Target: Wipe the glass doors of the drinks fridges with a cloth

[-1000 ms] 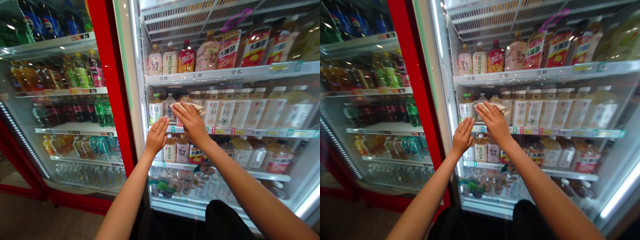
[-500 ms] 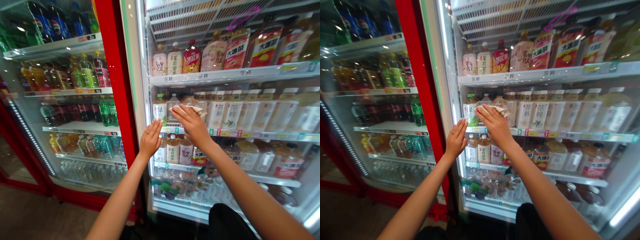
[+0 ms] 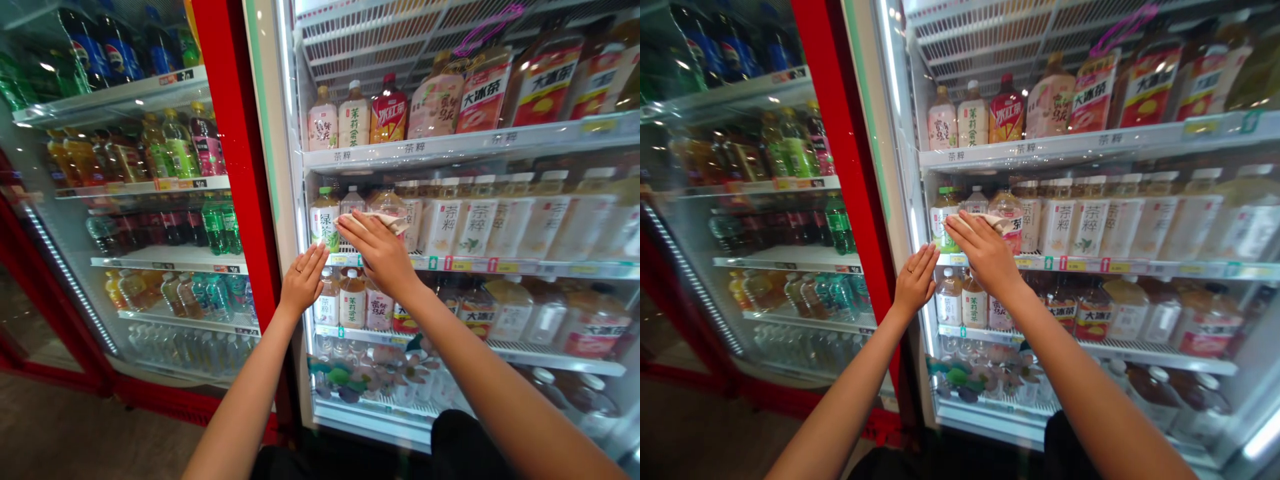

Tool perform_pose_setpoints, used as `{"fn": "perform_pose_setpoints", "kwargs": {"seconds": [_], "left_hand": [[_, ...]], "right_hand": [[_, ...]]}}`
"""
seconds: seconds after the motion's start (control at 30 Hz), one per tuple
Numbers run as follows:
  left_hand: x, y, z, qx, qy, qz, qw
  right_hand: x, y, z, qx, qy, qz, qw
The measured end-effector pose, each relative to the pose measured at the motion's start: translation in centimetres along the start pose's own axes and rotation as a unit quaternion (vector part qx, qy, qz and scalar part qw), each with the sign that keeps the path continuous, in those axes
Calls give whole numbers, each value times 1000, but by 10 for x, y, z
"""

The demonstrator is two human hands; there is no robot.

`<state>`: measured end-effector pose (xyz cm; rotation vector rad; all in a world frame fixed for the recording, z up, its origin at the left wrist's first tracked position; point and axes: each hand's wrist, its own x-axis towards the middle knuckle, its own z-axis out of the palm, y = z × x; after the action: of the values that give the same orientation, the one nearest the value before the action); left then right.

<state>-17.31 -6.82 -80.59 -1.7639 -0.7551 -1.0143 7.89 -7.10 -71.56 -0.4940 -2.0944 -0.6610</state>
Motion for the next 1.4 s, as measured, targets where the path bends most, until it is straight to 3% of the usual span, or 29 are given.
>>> {"fn": "perform_pose_setpoints", "kwargs": {"seconds": [0.2, 0.43, 0.57, 0.73, 0.97, 1.23, 1.4], "left_hand": [[-2, 2, 1, -2, 3, -8, 1000], [-5, 3, 1, -4, 7, -12, 1000], [-4, 3, 0, 1, 8, -8, 1000], [-4, 5, 0, 4, 11, -9, 1000], [-6, 5, 0, 9, 12, -14, 1000], [-7, 5, 1, -9, 11, -17, 1000], [-8, 4, 4, -5, 24, -9, 1000]], "right_hand": [[-9, 9, -9, -20, 7, -24, 999], [26, -4, 6, -4, -27, -14, 1000], [26, -3, 6, 12, -40, -53, 998], [21, 2, 0, 8, -16, -44, 999], [43, -8, 9, 19, -33, -40, 998], [42, 7, -8, 39, -63, -65, 995], [65, -4, 8, 41, -64, -69, 995]]}}
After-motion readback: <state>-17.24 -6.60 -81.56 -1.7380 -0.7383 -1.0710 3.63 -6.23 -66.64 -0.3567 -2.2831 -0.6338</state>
